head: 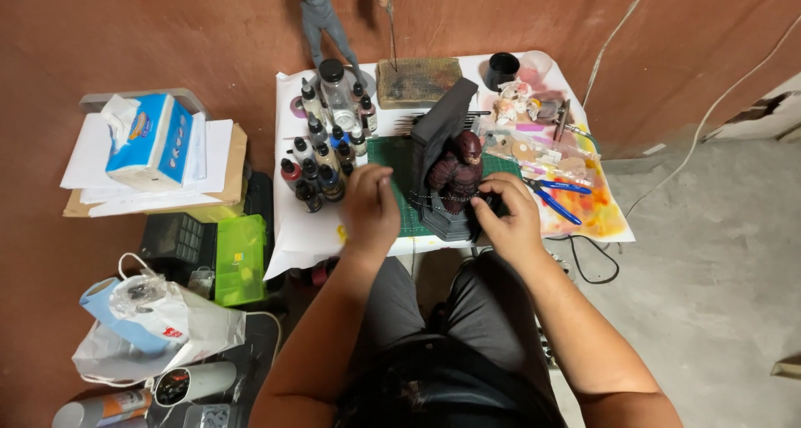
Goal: Assembling a miniature figure onto a base and attaching a small metal chain using pliers.
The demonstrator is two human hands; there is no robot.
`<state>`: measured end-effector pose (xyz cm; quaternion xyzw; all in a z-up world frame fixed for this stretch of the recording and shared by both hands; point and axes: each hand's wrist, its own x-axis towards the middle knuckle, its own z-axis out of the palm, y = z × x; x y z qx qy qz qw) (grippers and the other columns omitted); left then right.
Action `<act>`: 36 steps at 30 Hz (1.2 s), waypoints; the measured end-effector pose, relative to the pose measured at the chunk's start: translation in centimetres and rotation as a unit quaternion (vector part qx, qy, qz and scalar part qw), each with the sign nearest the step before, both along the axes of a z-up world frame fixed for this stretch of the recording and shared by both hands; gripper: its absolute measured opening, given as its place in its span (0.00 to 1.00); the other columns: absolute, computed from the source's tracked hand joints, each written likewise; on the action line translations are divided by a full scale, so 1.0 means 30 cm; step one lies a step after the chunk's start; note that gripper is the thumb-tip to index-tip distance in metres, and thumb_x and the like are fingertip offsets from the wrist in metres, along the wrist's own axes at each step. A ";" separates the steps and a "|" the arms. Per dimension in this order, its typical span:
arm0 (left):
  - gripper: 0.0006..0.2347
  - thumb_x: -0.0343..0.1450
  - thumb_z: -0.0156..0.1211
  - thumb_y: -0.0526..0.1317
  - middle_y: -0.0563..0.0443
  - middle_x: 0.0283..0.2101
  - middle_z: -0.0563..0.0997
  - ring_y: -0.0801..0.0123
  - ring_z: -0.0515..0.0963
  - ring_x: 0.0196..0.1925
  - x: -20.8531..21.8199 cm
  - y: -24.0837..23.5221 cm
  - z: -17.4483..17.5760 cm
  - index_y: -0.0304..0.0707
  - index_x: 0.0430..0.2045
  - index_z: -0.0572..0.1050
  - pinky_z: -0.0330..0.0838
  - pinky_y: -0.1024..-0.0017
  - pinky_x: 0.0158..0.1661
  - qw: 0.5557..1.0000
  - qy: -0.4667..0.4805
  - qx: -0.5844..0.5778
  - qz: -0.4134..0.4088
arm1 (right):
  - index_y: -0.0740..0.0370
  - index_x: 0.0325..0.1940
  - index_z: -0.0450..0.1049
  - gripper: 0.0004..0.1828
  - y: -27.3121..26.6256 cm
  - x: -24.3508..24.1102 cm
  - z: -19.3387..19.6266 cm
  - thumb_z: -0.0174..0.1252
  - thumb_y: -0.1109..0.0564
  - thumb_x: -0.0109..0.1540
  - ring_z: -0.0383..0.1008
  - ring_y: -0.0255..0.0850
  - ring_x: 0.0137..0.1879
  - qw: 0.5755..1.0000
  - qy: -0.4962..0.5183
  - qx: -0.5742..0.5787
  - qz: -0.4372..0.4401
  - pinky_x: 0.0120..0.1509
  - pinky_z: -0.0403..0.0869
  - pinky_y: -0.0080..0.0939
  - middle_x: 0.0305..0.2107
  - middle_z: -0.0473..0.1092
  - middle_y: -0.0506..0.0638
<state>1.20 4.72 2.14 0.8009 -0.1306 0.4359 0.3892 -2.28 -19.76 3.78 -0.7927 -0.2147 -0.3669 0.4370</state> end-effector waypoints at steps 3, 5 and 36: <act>0.07 0.75 0.53 0.42 0.56 0.49 0.79 0.59 0.78 0.56 0.016 0.003 0.067 0.50 0.42 0.78 0.72 0.62 0.55 0.971 0.218 -0.075 -0.071 | 0.65 0.42 0.77 0.10 0.003 -0.001 -0.004 0.70 0.63 0.58 0.78 0.55 0.46 1.000 -0.003 0.002 -0.003 0.53 0.74 0.52 0.40 0.76 0.57; 0.08 0.75 0.54 0.42 0.51 0.46 0.81 0.54 0.79 0.54 0.045 -0.001 0.049 0.46 0.41 0.80 0.73 0.60 0.54 0.961 0.242 -0.089 -0.105 | 0.65 0.42 0.77 0.10 0.004 0.005 -0.014 0.70 0.64 0.58 0.78 0.54 0.47 1.000 -0.008 0.004 -0.001 0.53 0.74 0.52 0.40 0.76 0.57; 0.08 0.74 0.52 0.40 0.47 0.39 0.81 0.54 0.80 0.49 -0.056 -0.063 0.126 0.43 0.38 0.79 0.71 0.60 0.54 0.946 0.267 -0.170 -0.063 | 0.63 0.45 0.76 0.10 -0.022 0.188 0.084 0.58 0.59 0.61 0.75 0.38 0.37 0.812 0.431 0.381 0.099 0.40 0.74 0.37 0.29 0.71 0.48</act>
